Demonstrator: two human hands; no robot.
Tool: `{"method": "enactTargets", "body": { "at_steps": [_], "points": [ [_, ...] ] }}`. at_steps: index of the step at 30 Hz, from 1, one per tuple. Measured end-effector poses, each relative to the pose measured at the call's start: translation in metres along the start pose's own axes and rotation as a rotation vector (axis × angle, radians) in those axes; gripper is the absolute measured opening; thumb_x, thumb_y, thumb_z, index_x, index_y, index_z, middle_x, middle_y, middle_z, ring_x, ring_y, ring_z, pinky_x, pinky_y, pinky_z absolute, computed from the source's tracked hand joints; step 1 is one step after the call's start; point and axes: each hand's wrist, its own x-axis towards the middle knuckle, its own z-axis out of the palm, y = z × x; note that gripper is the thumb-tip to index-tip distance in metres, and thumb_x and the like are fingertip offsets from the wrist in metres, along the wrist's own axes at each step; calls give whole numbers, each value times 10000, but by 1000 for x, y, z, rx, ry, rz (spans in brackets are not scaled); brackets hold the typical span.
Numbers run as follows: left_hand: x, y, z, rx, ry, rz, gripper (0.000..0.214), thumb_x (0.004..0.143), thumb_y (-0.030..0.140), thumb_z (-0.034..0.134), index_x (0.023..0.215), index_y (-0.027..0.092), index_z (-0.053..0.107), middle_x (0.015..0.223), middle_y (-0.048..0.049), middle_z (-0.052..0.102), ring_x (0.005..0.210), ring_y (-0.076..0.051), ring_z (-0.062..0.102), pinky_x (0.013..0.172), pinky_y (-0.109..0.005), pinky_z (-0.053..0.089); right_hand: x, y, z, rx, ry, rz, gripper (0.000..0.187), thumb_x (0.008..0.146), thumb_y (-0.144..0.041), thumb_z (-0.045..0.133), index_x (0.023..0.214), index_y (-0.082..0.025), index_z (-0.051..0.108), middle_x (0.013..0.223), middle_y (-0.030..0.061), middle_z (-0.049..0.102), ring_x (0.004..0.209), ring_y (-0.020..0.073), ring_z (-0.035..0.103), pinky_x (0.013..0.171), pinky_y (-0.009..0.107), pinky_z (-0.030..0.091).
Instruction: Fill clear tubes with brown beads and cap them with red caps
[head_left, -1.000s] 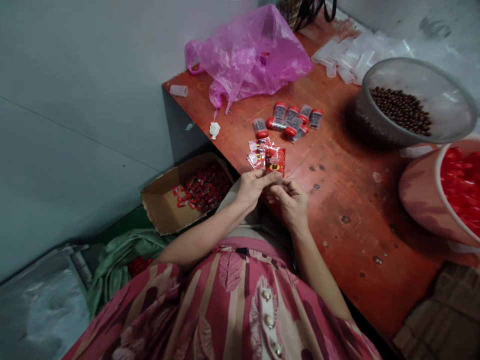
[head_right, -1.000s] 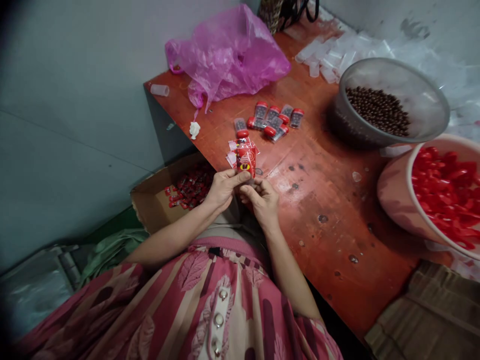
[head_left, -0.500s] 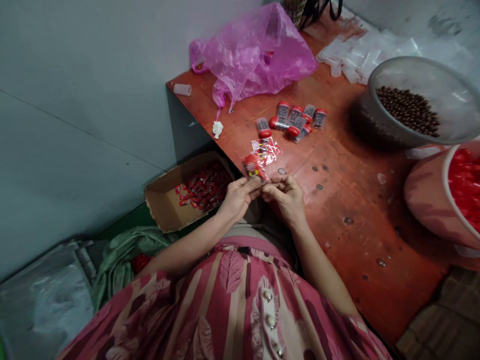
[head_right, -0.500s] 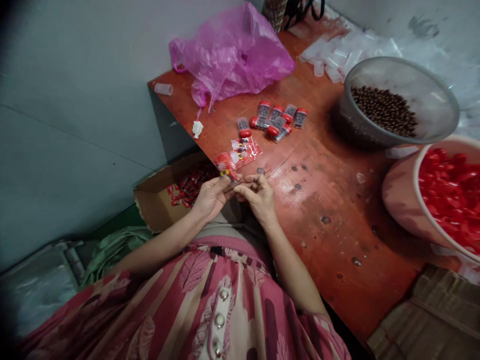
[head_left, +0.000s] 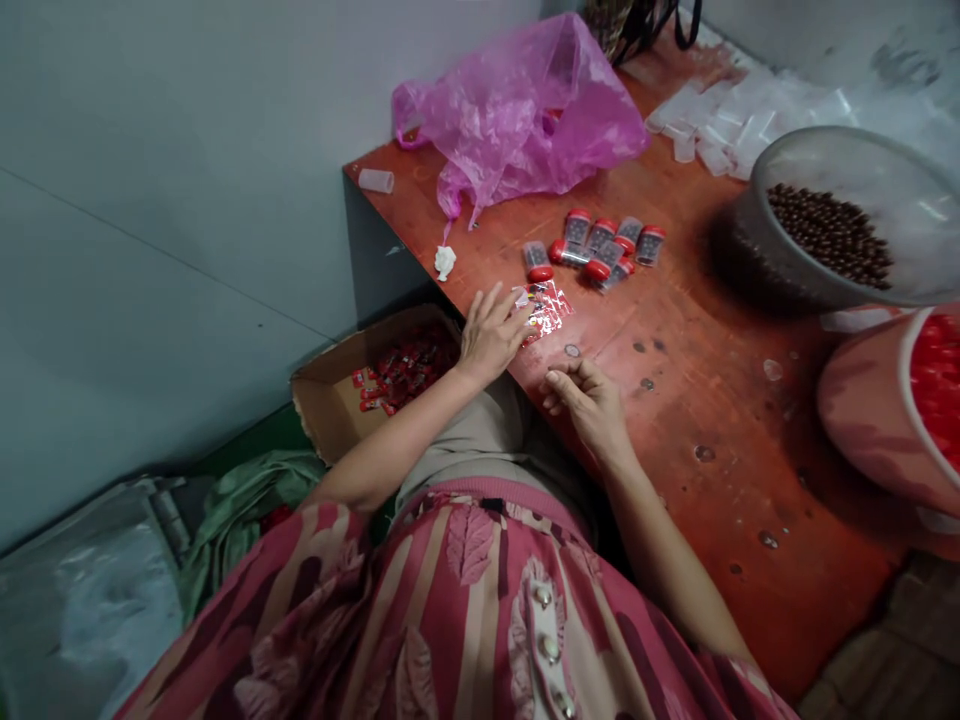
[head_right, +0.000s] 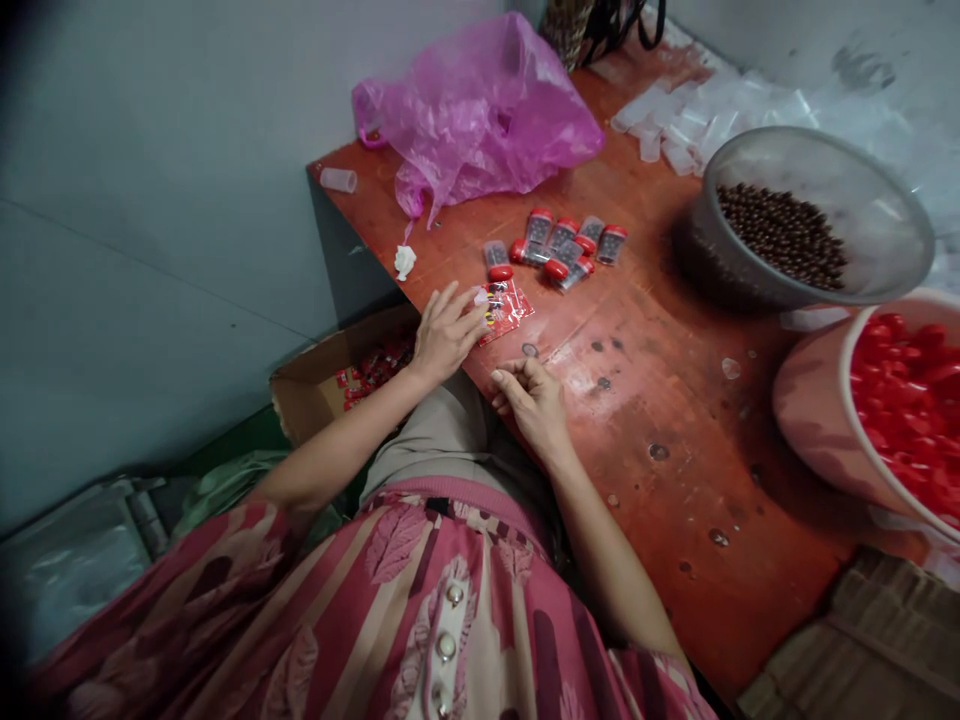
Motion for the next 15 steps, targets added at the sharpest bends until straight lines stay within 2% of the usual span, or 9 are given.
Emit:
{"method": "enactTargets", "body": {
  "at_steps": [3,9,15],
  "points": [
    [16,-3,11,79,-42,-13,202,802,223,702,992,273,746,1347,-63,608,1378,-297,412,1187,-545,165,-1,-1,-4,-11,-14,12,259,753,-405,716,783,-180,593,636,-19,659,479,85,584,445,187,468],
    [16,-7,19,81,25,-46,133,845,230,643,904,266,757,1310,-23,638,1348,-281,447,1185,-534,169,13,-2,-13,-57,-4,13,284,749,-431,716,792,-177,596,640,-18,642,499,87,577,468,197,475],
    [6,11,18,-110,122,-44,154,861,251,617,925,263,757,1347,-32,608,1381,-260,411,1187,-505,185,50,-1,-3,119,145,-45,441,715,-442,736,1044,-231,532,918,12,664,722,125,648,580,231,531]
  ]
}}
